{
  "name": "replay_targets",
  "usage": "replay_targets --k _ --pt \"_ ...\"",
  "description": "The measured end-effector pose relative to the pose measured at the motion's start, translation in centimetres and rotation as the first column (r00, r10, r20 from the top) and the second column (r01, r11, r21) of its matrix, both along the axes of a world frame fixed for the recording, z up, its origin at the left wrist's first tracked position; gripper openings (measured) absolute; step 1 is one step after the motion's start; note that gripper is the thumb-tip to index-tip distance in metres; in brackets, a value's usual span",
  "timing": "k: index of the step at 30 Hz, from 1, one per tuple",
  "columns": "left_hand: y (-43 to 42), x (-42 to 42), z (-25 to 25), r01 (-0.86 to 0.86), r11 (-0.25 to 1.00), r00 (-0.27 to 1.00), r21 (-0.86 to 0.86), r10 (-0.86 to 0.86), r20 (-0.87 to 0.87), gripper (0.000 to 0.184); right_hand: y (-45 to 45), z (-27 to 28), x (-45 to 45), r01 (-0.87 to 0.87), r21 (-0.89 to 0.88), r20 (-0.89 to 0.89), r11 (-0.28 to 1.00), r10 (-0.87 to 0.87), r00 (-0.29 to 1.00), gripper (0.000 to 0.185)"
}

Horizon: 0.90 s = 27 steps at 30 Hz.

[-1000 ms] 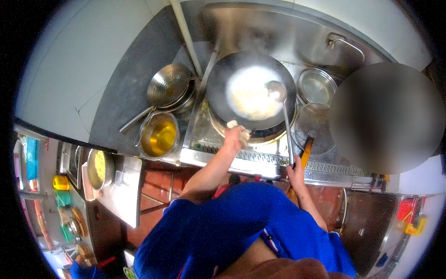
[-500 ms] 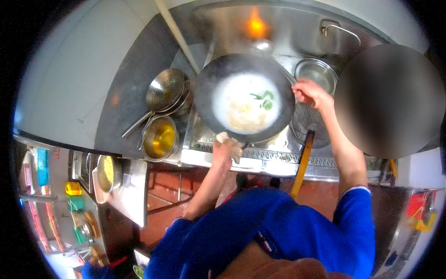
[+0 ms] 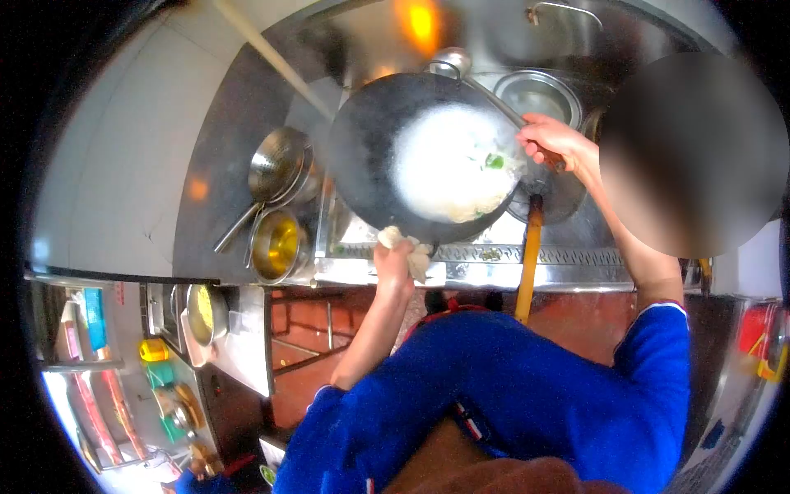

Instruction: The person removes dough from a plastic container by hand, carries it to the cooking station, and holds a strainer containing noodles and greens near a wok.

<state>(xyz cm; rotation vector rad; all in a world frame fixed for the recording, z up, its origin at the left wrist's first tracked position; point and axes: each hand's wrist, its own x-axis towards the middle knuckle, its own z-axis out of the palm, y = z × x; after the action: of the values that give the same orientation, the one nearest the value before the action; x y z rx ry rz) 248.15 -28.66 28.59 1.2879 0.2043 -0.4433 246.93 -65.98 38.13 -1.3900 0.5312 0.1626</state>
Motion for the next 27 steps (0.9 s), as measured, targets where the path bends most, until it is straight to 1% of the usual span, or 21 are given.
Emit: replay_targets --k 2,5,6,8,9,12,15,17,18,21,23,24,26,27 --pt "-1.4 -0.4 0.9 0.017 0.999 1.000 0.032 -0.018 0.008 0.022 -0.8 -0.3 -0.4 -0.017 -0.037 0.005 0.999 0.018 1.000 0.014" --pt "-3.6 -1.6 3.1 -0.004 0.995 1.000 0.095 0.005 -0.011 0.024 -2.0 -0.4 -1.9 -0.024 -0.012 -0.043 1.000 0.023 0.999 0.077" --pt "-3.9 -1.9 3.8 0.074 0.996 0.997 0.057 -0.076 0.020 0.025 -2.2 -0.7 -2.3 0.007 -0.011 -0.026 1.000 -0.007 1.000 0.054" --pt "-4.7 -1.6 2.1 0.067 0.995 0.989 0.075 -0.076 0.130 0.026 -2.7 -1.5 -3.0 0.072 -0.008 0.009 0.997 -0.072 0.997 0.009" --pt "-5.1 -1.4 1.3 0.066 0.994 0.979 0.083 -0.080 0.185 0.027 -3.0 -1.7 -3.4 0.069 -0.019 0.006 0.997 -0.069 0.998 0.009" --pt "-6.8 -1.8 2.6 0.114 0.992 0.968 0.054 -0.123 0.220 0.026 -3.9 -2.2 -4.2 0.071 -0.035 0.009 0.997 -0.070 0.997 0.009" --pt "-7.4 -2.2 4.0 0.212 0.966 0.962 0.149 -0.233 0.140 0.023 -5.0 -3.7 -4.6 0.071 -0.010 0.033 0.997 -0.071 0.997 0.009" --pt "-7.7 -2.5 3.6 0.182 0.969 0.961 0.165 -0.211 0.181 0.023 -5.5 -4.8 -4.5 0.078 0.022 0.052 0.997 -0.079 0.996 0.009" --pt "-7.8 -2.6 3.3 0.163 0.972 0.959 0.171 -0.197 0.203 0.022 -5.8 -5.3 -4.7 0.073 0.010 0.045 0.997 -0.074 0.996 0.009" --pt "-8.2 -2.6 2.3 0.100 0.981 0.951 0.164 -0.143 0.275 0.022 -5.1 -4.4 -5.5 0.083 0.000 0.037 0.997 -0.083 0.996 0.010" --pt "-8.5 -3.2 3.9 0.129 0.964 0.944 0.232 -0.190 0.268 0.021 -4.9 -4.6 -5.6 0.120 0.025 0.044 0.992 -0.121 0.992 0.010" --pt "-8.7 -3.5 4.5 0.145 0.953 0.940 0.265 -0.217 0.262 0.021 -5.0 -5.1 -5.6 0.099 0.033 0.063 0.995 -0.101 0.993 0.010" --pt "-8.7 -3.4 3.4 0.121 0.959 0.935 0.257 -0.197 0.294 0.021 -5.5 -6.1 -5.2 0.056 0.047 0.097 0.997 -0.060 0.993 0.011" --pt "-8.6 -3.1 2.6 0.106 0.962 0.933 0.252 -0.184 0.309 0.022 -5.8 -6.6 -5.1 0.063 0.057 0.092 0.996 -0.068 0.993 0.011"
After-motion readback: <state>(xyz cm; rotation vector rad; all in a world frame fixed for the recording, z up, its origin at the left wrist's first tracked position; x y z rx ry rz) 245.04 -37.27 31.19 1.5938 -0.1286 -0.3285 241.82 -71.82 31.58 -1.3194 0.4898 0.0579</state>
